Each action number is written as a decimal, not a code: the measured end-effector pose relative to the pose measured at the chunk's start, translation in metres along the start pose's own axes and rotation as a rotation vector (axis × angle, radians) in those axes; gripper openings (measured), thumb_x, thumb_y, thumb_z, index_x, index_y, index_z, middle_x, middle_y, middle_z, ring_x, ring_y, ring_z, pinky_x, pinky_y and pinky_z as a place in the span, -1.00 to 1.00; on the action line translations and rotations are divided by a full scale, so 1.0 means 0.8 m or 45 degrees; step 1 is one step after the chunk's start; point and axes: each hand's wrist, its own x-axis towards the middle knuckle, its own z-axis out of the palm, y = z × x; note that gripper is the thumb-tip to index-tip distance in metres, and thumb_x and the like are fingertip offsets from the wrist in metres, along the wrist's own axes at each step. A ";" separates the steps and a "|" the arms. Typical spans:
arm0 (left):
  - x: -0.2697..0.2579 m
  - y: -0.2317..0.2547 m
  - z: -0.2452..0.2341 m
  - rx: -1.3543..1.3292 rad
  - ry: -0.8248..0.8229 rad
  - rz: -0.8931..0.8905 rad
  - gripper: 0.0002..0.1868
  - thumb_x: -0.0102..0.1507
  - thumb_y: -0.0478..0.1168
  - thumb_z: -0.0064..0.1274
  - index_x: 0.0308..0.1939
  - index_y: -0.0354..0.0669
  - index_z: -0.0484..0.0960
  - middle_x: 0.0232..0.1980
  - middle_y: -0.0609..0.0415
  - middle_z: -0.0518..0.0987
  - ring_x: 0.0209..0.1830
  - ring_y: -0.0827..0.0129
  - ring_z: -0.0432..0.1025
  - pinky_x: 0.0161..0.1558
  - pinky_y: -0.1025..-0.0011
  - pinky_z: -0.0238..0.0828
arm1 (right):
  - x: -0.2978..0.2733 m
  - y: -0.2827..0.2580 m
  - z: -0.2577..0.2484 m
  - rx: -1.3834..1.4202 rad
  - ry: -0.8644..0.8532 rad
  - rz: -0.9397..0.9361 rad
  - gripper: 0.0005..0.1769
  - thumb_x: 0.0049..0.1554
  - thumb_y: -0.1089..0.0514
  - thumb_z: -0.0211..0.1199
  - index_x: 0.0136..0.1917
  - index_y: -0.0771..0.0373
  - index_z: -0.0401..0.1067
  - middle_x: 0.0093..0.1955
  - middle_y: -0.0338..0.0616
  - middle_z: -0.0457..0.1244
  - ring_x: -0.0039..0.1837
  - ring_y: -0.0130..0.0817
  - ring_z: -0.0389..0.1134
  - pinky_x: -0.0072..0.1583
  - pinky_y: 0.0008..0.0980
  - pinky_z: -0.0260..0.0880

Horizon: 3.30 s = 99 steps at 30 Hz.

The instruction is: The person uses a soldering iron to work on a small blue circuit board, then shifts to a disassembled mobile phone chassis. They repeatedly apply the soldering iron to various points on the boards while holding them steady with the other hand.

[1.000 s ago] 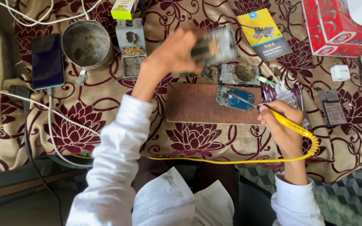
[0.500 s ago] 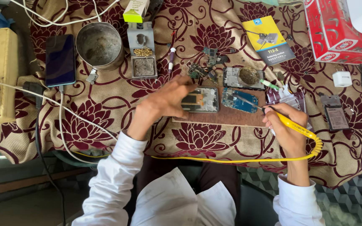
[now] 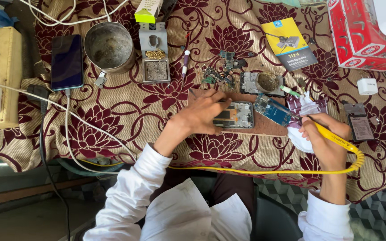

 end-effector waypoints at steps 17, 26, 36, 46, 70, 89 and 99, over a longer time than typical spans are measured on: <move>0.124 -0.097 -0.020 0.132 0.277 -0.209 -0.51 0.22 -0.13 0.23 0.21 -0.19 0.58 0.23 -0.12 0.50 0.35 -0.02 0.31 0.35 0.05 0.35 | -0.003 -0.006 0.005 -0.058 0.028 -0.001 -0.89 0.25 0.35 0.22 -0.01 0.47 0.51 -0.26 -0.13 0.34 -0.23 -0.55 0.32 -0.13 -0.55 0.31; 0.193 -0.105 -0.009 0.240 -0.068 -0.372 -0.30 0.12 0.05 0.35 0.26 -0.12 0.51 0.42 -0.04 0.32 0.51 0.08 0.12 0.51 0.02 0.01 | -0.005 -0.006 0.006 -0.050 0.027 -0.019 -0.89 0.24 0.34 0.22 -0.02 0.47 0.51 -0.26 -0.15 0.35 -0.23 -0.56 0.33 -0.14 -0.56 0.31; 0.100 -0.053 -0.043 -0.375 0.147 0.037 -0.20 0.07 -0.09 0.43 0.34 -0.22 0.49 0.22 0.00 0.55 0.29 0.20 0.42 0.45 0.19 0.27 | -0.005 -0.009 0.009 -0.037 0.049 0.026 -0.89 0.25 0.31 0.25 -0.04 0.44 0.52 -0.26 -0.17 0.35 -0.23 -0.57 0.34 -0.14 -0.58 0.31; -0.002 -0.003 -0.027 -0.117 -0.069 0.107 -0.12 -0.11 -0.26 0.44 0.32 -0.08 0.50 0.23 0.08 0.49 0.30 0.16 0.28 0.37 0.05 0.18 | -0.009 -0.014 0.014 -0.057 0.051 0.013 -0.87 0.25 0.30 0.25 -0.02 0.45 0.52 -0.26 -0.16 0.36 -0.23 -0.58 0.34 -0.15 -0.59 0.30; -0.022 -0.018 -0.008 -0.256 0.037 0.090 -0.04 -0.14 -0.05 0.52 0.33 -0.08 0.51 0.31 0.04 0.38 0.34 0.13 0.20 0.38 0.09 0.06 | -0.018 -0.016 0.020 -0.055 0.093 -0.028 -0.86 0.24 0.33 0.28 0.06 0.45 0.53 -0.20 -0.14 0.37 -0.19 -0.56 0.37 -0.12 -0.59 0.34; -0.029 -0.036 0.006 -0.512 0.184 0.157 -0.21 -0.05 -0.13 0.47 0.28 -0.07 0.59 0.30 0.06 0.53 0.35 0.22 0.30 0.42 0.20 0.04 | -0.063 -0.079 0.051 -0.114 0.020 -0.085 -0.81 0.19 0.33 0.31 0.09 0.39 0.54 -0.19 -0.26 0.37 -0.18 -0.65 0.32 -0.12 -0.62 0.29; -0.013 -0.055 -0.010 -0.405 0.065 0.183 -0.35 0.03 -0.07 0.31 0.22 -0.06 0.66 0.20 0.04 0.54 0.22 0.17 0.31 0.31 0.18 0.14 | -0.063 -0.094 0.072 -0.019 -0.094 -0.032 -0.69 0.03 0.39 0.40 0.09 0.38 0.56 -0.28 -0.34 0.22 -0.23 -0.70 0.13 -0.20 -0.62 0.07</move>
